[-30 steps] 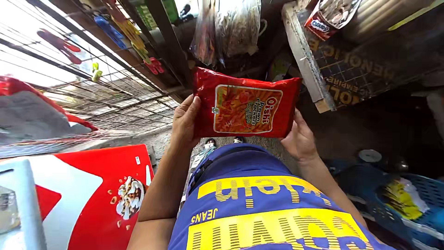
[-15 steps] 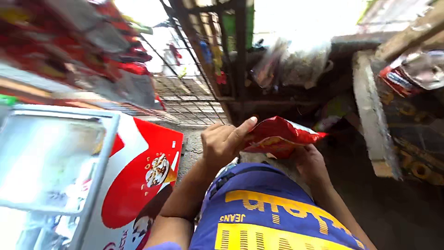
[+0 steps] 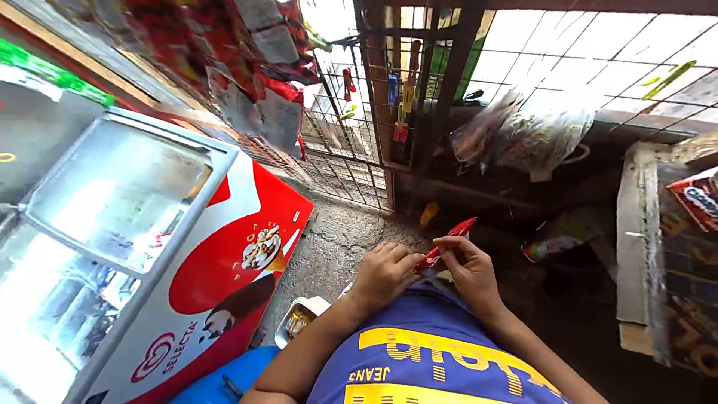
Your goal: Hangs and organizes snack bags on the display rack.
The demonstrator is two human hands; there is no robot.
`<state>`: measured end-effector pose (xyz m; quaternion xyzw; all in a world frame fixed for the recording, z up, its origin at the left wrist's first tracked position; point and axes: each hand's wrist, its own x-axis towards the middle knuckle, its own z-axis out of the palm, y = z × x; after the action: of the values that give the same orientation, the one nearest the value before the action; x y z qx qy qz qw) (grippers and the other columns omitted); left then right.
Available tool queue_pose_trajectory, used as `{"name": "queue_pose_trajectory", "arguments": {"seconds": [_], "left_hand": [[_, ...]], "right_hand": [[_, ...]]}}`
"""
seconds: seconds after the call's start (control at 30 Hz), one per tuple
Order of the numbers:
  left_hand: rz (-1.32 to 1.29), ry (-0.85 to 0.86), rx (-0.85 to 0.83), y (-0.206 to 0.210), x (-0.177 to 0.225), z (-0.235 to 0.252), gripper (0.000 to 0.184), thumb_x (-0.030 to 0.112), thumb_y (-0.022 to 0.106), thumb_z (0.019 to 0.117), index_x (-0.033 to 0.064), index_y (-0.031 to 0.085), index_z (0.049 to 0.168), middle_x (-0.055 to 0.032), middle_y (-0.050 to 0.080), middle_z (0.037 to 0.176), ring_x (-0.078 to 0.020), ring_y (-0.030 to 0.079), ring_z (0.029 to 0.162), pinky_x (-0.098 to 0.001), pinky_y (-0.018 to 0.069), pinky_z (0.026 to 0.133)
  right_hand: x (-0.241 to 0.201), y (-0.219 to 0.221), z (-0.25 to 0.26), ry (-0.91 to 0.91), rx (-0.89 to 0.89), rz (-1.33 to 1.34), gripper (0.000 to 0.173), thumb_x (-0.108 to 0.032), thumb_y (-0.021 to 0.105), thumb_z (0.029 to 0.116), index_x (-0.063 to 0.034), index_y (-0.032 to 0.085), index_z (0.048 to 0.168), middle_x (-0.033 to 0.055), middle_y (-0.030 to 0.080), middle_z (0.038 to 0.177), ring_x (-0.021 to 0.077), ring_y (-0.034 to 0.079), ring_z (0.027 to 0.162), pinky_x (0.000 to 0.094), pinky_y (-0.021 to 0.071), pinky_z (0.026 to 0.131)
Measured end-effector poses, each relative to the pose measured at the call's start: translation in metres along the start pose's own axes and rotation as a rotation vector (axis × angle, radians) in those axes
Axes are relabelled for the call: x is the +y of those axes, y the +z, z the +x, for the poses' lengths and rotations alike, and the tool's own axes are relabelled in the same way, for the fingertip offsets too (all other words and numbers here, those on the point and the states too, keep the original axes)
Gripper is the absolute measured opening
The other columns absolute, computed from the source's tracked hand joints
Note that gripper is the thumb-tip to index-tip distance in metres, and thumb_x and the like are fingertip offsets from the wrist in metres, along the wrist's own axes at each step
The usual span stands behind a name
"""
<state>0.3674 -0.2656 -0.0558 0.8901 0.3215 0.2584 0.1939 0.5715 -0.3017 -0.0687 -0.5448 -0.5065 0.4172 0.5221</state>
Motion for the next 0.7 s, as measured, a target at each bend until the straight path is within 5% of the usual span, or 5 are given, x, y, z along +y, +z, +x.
{"name": "queue_pose_trajectory", "arguments": {"seconds": [0.1,0.33,0.5,0.6,0.7], "left_hand": [[-0.036,-0.041,0.042,-0.006,-0.001,-0.012,0.018,0.016,0.065,0.0992,0.0044,0.076,0.107,-0.0126,0.072,0.087,-0.0246,0.071,0.081,-0.0375,0.0597,0.077],[-0.173,-0.069,0.131,-0.03,-0.034,-0.001,0.014,0.018,0.071,0.0962,0.0071,0.077,0.101,-0.0075,0.073,0.092,-0.0159,0.07,0.081,-0.0333,0.06,0.074],[-0.205,-0.029,0.155,-0.064,-0.098,0.024,0.008,0.011,0.071,0.0939,0.006,0.077,0.096,-0.0075,0.071,0.093,-0.0161,0.069,0.084,-0.0338,0.0593,0.074],[-0.261,0.026,0.094,-0.088,-0.139,0.035,0.011,0.009,0.066,0.0973,0.0018,0.074,0.099,-0.011,0.072,0.101,-0.0188,0.07,0.095,-0.0352,0.0601,0.083],[-0.247,0.056,0.045,-0.11,-0.178,0.042,0.013,0.009,0.062,0.0996,0.0008,0.072,0.101,-0.011,0.071,0.094,-0.0194,0.071,0.087,-0.0365,0.0603,0.079]], "right_hand": [[-0.003,0.007,-0.001,0.102,0.011,0.067,0.018,-0.006,0.06,0.0991,0.0012,0.067,0.113,0.0042,0.074,0.098,0.0096,0.073,0.077,0.0273,0.0644,0.063],[-0.009,0.036,0.017,0.205,0.054,0.276,0.016,-0.003,0.061,0.0993,-0.0029,0.066,0.114,0.0039,0.074,0.097,0.0124,0.074,0.076,0.027,0.0634,0.062],[-0.012,0.068,0.047,0.092,0.165,0.129,0.015,-0.015,0.055,0.1051,-0.0133,0.063,0.118,-0.0103,0.065,0.064,-0.0001,0.058,0.048,0.017,0.0512,0.044],[-0.031,0.097,0.087,-0.117,0.186,-0.055,0.016,-0.016,0.054,0.1056,-0.012,0.063,0.119,-0.0117,0.065,0.076,-0.0031,0.058,0.056,0.016,0.0517,0.05],[-0.062,0.131,0.148,-0.291,0.113,-0.135,0.027,-0.015,0.055,0.1036,-0.0008,0.058,0.127,0.0015,0.071,0.106,0.0035,0.066,0.076,0.0227,0.0568,0.062]]}}
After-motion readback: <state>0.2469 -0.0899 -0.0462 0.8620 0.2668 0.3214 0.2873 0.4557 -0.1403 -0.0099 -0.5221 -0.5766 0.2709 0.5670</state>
